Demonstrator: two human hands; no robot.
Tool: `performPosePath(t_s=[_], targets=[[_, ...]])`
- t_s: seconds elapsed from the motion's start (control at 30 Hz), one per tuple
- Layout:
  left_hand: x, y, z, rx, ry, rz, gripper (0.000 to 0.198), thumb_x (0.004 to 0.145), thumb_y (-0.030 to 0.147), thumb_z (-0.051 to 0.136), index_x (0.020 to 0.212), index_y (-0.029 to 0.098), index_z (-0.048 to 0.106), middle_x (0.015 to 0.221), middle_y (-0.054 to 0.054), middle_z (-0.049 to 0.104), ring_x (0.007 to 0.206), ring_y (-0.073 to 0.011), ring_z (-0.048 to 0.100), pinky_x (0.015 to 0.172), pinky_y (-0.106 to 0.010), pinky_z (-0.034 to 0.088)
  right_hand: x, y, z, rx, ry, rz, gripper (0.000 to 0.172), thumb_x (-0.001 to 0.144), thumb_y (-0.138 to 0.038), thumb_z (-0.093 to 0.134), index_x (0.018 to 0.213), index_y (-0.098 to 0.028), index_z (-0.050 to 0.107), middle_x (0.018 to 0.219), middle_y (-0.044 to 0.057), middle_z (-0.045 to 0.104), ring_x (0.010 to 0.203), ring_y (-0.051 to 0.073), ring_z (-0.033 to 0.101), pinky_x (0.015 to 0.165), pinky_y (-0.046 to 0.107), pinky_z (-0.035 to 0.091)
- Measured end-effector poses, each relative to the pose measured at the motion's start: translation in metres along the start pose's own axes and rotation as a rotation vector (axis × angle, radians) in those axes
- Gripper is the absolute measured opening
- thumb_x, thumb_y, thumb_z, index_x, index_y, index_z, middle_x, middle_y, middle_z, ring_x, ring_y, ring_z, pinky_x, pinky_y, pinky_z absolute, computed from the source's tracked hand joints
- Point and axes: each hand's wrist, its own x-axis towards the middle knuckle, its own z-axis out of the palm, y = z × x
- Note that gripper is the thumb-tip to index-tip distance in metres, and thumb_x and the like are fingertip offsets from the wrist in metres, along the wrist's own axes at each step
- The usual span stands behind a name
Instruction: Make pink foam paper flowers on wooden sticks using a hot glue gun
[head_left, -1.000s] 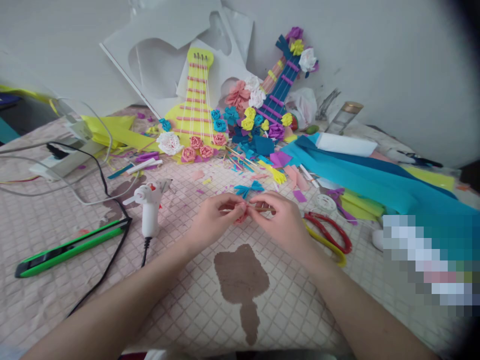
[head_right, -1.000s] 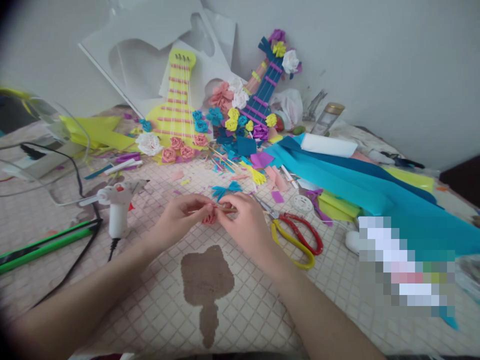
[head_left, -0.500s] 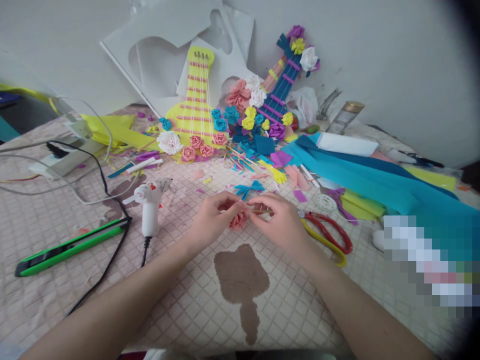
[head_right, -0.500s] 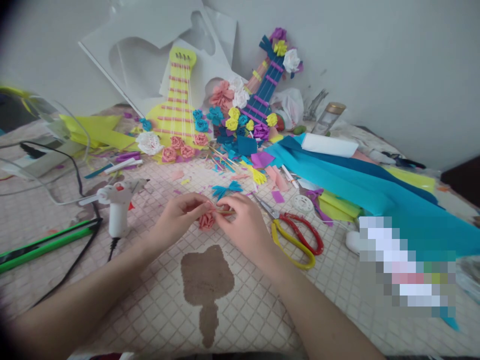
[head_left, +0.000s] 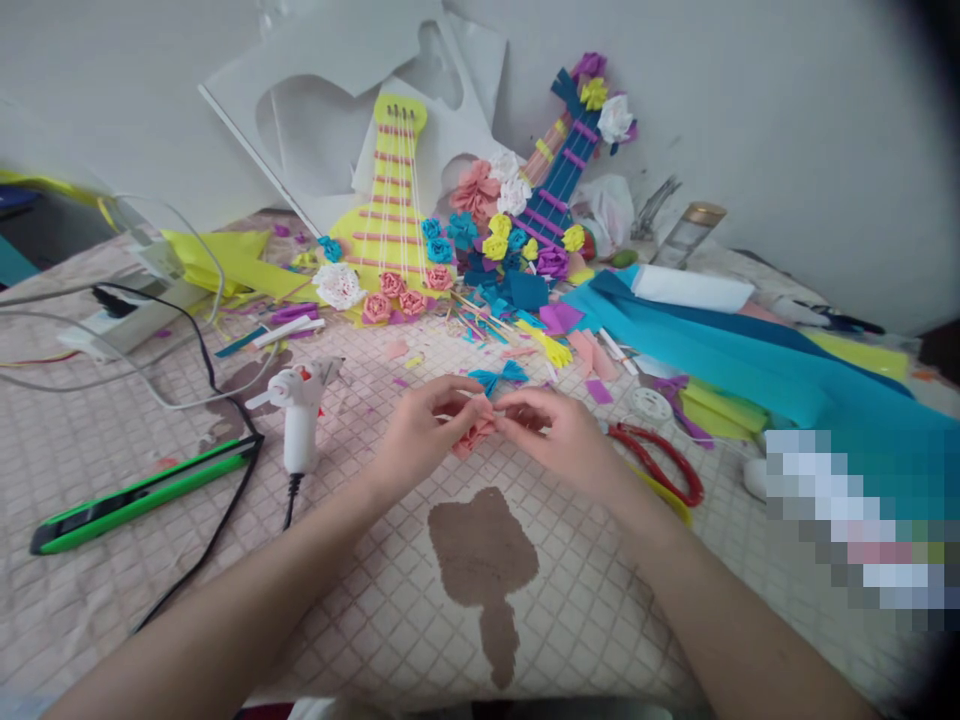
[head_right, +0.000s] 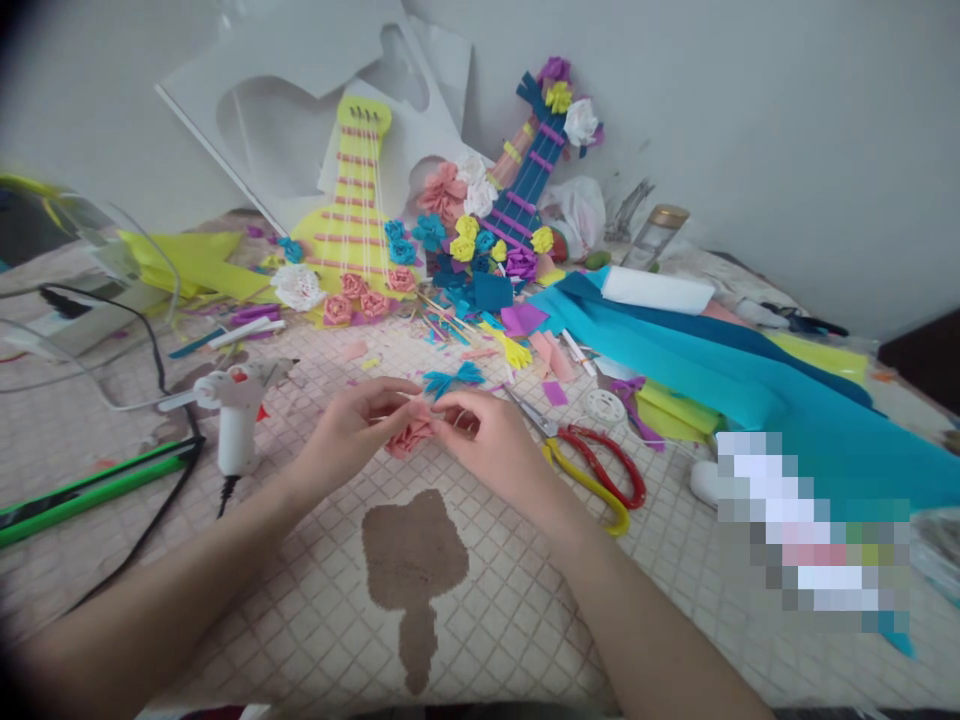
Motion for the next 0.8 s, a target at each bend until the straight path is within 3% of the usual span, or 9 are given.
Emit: performPosePath(t_s=[0.17, 0.3, 0.5, 0.7, 0.8], targets=[[0.002, 0.0, -0.002, -0.066, 0.004, -0.036, 0.026, 0.079, 0.033, 0.058, 0.097, 0.014, 0.059, 0.067, -0.002, 0.063, 0.05, -0.0088, 0.054, 0.044, -0.019, 0.044, 0.0, -0.001, 0.001, 0.035, -0.018, -0.039, 0.012, 0.082, -0.024, 0.055, 0.092, -0.02, 0.061, 0.087, 0.002, 0.066, 0.072, 0.014, 0.062, 0.064, 0.027, 0.051], [0.003, 0.0, -0.004, -0.064, 0.078, -0.023, 0.023, 0.081, 0.033, 0.054, 0.09, 0.014, 0.063, 0.078, -0.004, 0.065, 0.059, -0.0098, 0.057, 0.051, -0.02, 0.046, 0.001, -0.001, 0.0, 0.002, -0.015, -0.075, 0.016, 0.082, -0.02, 0.054, 0.094, -0.021, 0.065, 0.096, 0.005, 0.067, 0.083, 0.015, 0.063, 0.069, 0.029, 0.051], [-0.001, 0.008, -0.005, -0.1, -0.084, -0.053, 0.036, 0.074, 0.029, 0.064, 0.106, 0.015, 0.056, 0.084, -0.006, 0.067, 0.066, -0.0132, 0.062, 0.054, -0.022, 0.047, 0.003, 0.004, -0.005, 0.132, -0.076, 0.001, 0.013, 0.084, -0.026, 0.054, 0.093, -0.02, 0.062, 0.098, 0.004, 0.067, 0.086, 0.016, 0.063, 0.076, 0.032, 0.051], [-0.002, 0.008, -0.003, -0.005, -0.118, 0.025, 0.039, 0.07, 0.021, 0.065, 0.107, 0.016, 0.054, 0.087, -0.005, 0.067, 0.075, -0.0142, 0.062, 0.07, -0.029, 0.051, 0.004, 0.008, -0.012, 0.226, -0.169, 0.085, 0.014, 0.084, -0.029, 0.054, 0.088, -0.018, 0.062, 0.091, 0.004, 0.067, 0.081, 0.016, 0.062, 0.073, 0.033, 0.05], [-0.002, 0.005, -0.003, 0.02, -0.137, 0.062, 0.037, 0.07, 0.019, 0.064, 0.106, 0.017, 0.054, 0.085, -0.004, 0.066, 0.076, -0.0143, 0.061, 0.071, -0.03, 0.051, 0.006, 0.008, -0.015, 0.26, -0.222, 0.122, 0.016, 0.084, -0.029, 0.053, 0.088, -0.017, 0.062, 0.084, 0.003, 0.066, 0.074, 0.014, 0.06, 0.066, 0.029, 0.048]])
